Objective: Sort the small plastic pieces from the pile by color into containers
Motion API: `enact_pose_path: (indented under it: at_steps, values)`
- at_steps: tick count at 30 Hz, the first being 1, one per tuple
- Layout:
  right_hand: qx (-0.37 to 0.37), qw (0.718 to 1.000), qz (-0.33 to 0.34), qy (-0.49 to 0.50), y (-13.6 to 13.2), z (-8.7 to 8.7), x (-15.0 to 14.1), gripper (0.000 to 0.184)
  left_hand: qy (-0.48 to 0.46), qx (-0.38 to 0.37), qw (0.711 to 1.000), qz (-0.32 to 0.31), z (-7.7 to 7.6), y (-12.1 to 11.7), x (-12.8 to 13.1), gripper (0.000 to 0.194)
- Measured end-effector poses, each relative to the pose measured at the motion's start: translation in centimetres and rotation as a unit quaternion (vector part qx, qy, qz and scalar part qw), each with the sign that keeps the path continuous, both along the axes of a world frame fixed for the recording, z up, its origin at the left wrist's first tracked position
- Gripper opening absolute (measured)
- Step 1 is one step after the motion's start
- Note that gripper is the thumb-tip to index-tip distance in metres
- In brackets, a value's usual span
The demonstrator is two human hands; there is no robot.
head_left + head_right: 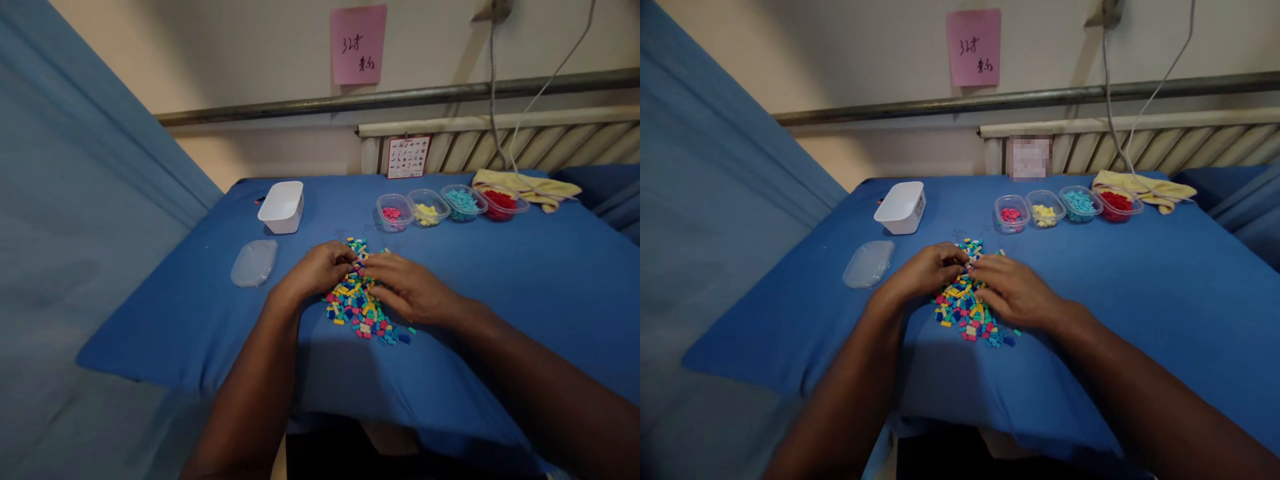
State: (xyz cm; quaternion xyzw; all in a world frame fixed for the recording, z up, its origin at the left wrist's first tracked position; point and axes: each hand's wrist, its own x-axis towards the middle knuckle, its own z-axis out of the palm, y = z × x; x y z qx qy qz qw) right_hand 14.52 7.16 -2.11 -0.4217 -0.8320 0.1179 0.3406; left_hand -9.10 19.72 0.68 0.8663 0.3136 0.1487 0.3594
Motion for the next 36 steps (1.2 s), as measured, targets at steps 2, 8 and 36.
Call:
enact_pose_path:
  at_steps: [2, 8, 36]
  values:
    - [-0.015, 0.996, 0.074, -0.052, -0.1, -0.1, -1.3, 0.041, 0.014, 0.051, 0.998, 0.03, 0.0, 0.5, -0.3, 0.022]
    - [-0.041, 0.993, 0.046, -0.103, -0.6, -0.7, 0.4, 0.043, 0.064, 0.124, 0.99, 0.029, 0.4, 1.0, -1.2, 0.025]
    - [-0.008, 0.995, -0.072, -0.067, -0.3, 0.0, 3.3, 0.03, 0.045, 0.185, 0.982, -0.003, -0.2, 0.0, 0.8, 0.03]
